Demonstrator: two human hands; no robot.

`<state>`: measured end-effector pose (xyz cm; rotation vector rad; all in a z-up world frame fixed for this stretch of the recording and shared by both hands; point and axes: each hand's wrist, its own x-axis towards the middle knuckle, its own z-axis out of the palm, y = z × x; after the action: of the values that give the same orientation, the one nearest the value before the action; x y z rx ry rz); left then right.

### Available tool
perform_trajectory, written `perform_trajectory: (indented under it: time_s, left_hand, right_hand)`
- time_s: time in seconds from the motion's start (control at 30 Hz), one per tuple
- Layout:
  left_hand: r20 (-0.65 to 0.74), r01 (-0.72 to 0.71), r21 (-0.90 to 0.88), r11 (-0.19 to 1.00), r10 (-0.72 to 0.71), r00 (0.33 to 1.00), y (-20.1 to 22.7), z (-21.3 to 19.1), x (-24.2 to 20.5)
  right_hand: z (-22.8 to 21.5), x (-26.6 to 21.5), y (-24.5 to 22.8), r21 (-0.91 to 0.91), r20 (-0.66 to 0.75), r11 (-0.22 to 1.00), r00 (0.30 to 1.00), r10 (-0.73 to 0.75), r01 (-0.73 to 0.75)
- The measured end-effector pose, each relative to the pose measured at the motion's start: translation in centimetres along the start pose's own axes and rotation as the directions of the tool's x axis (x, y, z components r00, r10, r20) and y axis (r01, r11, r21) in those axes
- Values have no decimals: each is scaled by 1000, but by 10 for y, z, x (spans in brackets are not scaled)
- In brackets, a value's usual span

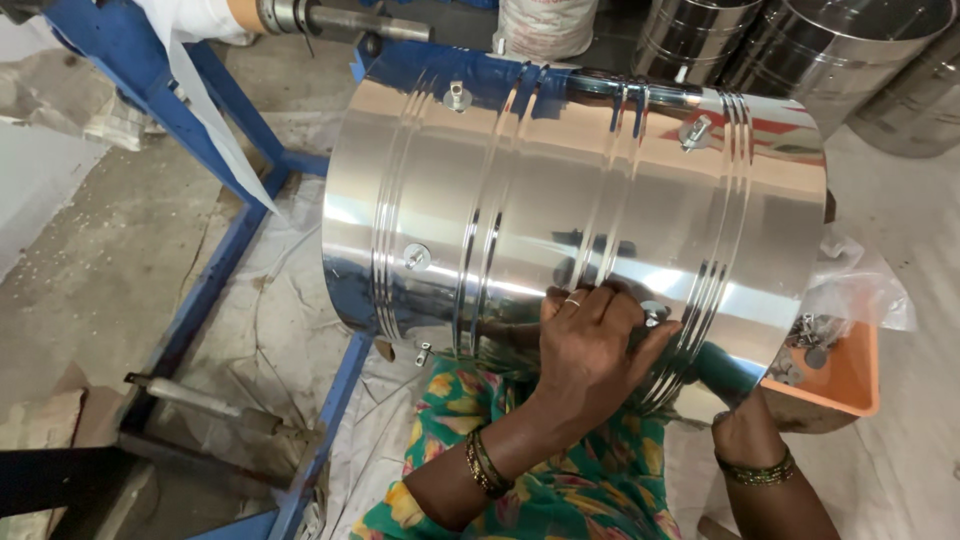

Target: The person sits on the floor and assembles a large cylindrical metal container by hand. They repeatedly insert small metal fasteners into pre-drilled holes along the cylinder's ridges, rotating the cylinder to access different sections.

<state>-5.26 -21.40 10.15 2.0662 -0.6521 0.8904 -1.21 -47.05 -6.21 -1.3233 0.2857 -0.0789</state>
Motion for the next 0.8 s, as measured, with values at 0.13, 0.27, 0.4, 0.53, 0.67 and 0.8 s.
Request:
perform_trajectory:
  time_s: [0.13, 0.27, 0.4, 0.53, 0.67, 0.8]
  left_hand:
    - [0, 15, 55, 998, -15, 1000, 9, -1, 3]
    - [-24, 19, 99, 995, -17, 1000, 14, -2, 9]
    - [33, 47, 71, 996, -49, 998, 13, 0, 12]
    - [57, 53, 120, 991, -60, 997, 15, 3, 13]
    - [25, 61, 149, 987, -65, 998, 16, 7, 14]
    - [-20, 60, 156, 986, -58, 998, 17, 10, 13]
  right_hand:
    - [2, 4, 0, 13, 16, 1000, 1000, 4, -4]
    - [5, 7, 3, 26, 37, 1000, 999, 11, -12]
    - [4, 8, 6, 21, 57, 999, 998, 35, -36]
    - [7, 12, 8, 24, 76, 999, 996, 43, -45]
    - [7, 14, 5, 37, 78, 999, 996, 32, -35]
    - [5, 14, 4, 41, 80, 999, 997, 20, -23]
